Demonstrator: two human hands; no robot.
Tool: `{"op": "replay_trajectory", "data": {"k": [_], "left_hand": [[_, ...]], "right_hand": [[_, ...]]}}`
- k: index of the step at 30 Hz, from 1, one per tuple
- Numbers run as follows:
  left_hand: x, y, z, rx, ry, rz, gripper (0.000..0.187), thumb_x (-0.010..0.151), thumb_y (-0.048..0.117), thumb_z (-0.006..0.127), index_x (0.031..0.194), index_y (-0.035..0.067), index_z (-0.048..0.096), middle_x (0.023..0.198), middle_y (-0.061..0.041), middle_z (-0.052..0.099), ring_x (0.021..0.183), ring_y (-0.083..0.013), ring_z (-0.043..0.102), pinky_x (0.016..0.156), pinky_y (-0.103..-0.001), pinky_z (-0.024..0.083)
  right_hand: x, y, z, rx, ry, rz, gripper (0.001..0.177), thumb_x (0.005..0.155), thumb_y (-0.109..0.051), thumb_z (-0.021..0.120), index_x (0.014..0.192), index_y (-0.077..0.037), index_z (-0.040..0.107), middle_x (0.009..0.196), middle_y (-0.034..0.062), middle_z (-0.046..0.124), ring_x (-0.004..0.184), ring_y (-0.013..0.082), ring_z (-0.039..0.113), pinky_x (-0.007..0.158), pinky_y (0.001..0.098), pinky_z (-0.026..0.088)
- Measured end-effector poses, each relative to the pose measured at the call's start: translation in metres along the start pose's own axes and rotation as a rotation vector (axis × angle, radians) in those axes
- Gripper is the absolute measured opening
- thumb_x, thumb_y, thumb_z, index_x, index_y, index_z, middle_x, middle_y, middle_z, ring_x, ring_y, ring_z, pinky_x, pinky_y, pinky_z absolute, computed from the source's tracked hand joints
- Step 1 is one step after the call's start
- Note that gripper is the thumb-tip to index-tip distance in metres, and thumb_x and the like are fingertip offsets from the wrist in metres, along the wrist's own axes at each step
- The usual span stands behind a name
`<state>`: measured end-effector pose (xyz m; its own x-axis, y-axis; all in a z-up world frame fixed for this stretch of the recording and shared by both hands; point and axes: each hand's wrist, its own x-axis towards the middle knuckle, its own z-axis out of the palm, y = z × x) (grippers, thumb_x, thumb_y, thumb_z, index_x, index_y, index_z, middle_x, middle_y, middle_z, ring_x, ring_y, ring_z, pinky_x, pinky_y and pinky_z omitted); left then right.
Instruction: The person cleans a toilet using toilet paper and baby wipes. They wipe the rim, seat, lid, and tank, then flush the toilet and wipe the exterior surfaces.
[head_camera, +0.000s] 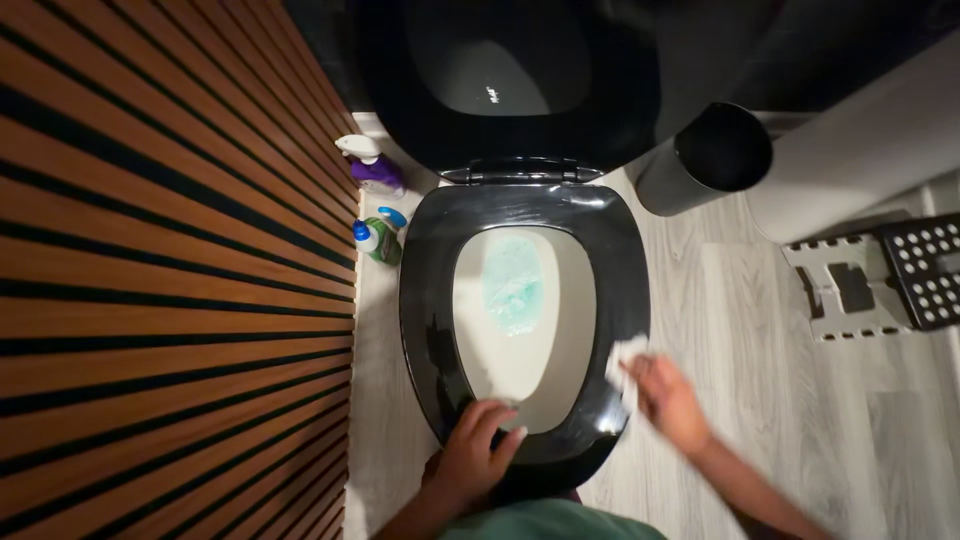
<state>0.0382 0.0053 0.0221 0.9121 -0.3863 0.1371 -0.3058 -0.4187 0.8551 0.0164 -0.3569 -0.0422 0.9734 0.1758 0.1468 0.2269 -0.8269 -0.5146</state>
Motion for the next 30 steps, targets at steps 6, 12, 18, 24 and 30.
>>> {"op": "replay_trajectory", "data": {"k": [6, 12, 18, 24, 30], "left_hand": [[0.031, -0.012, -0.02, 0.045, -0.013, 0.193, 0.024, 0.094, 0.019, 0.075, 0.112, 0.005, 0.066, 0.114, -0.013, 0.065, 0.105, -0.0325, 0.065, 0.089, -0.041, 0.055], [0.048, -0.026, -0.042, 0.133, 0.025, 0.31, 0.028, 0.091, 0.014, 0.077, 0.113, 0.006, 0.062, 0.114, -0.012, 0.064, 0.104, -0.0333, 0.064, 0.089, -0.042, 0.054], [0.051, -0.026, -0.046, 0.131, 0.092, 0.282, 0.028, 0.089, 0.012, 0.078, 0.112, 0.006, 0.062, 0.114, -0.012, 0.063, 0.103, -0.0329, 0.064, 0.089, -0.04, 0.055], [0.047, -0.035, -0.044, 0.118, 0.069, 0.204, 0.02, 0.092, 0.014, 0.077, 0.105, 0.006, 0.065, 0.109, -0.011, 0.066, 0.101, -0.031, 0.066, 0.087, -0.039, 0.055], [0.05, -0.035, -0.041, 0.104, 0.066, 0.177, 0.016, 0.092, 0.015, 0.075, 0.102, 0.005, 0.067, 0.108, -0.012, 0.066, 0.1, -0.031, 0.066, 0.085, -0.038, 0.056]], "right_hand": [[-0.104, -0.097, 0.054, 0.184, -0.129, 0.098, 0.044, 0.081, -0.002, 0.074, 0.121, -0.021, 0.071, 0.112, 0.0029, 0.071, 0.102, 0.0229, 0.069, 0.085, 0.032, 0.058], [0.04, -0.018, 0.039, -0.057, -0.003, 0.079, 0.043, 0.08, 0.0, 0.063, 0.122, -0.011, 0.062, 0.092, 0.0183, 0.054, 0.082, 0.0379, 0.058, 0.065, 0.0488, 0.049], [0.235, -0.018, 0.017, -0.169, 0.419, 0.086, 0.027, 0.093, 0.003, 0.062, 0.119, -0.006, 0.061, 0.113, 0.0216, 0.058, 0.095, 0.0452, 0.062, 0.079, 0.052, 0.053], [0.332, -0.081, 0.118, -0.157, 0.474, -0.027, 0.03, 0.08, 0.006, 0.057, 0.109, 0.0, 0.061, 0.105, 0.0183, 0.057, 0.101, 0.0379, 0.056, 0.088, 0.044, 0.046], [0.339, -0.106, 0.107, 0.057, 0.169, -0.102, 0.016, 0.102, -0.017, 0.056, 0.106, -0.007, 0.067, 0.107, 0.0144, 0.064, 0.101, 0.0353, 0.063, 0.087, 0.0444, 0.052]]}}
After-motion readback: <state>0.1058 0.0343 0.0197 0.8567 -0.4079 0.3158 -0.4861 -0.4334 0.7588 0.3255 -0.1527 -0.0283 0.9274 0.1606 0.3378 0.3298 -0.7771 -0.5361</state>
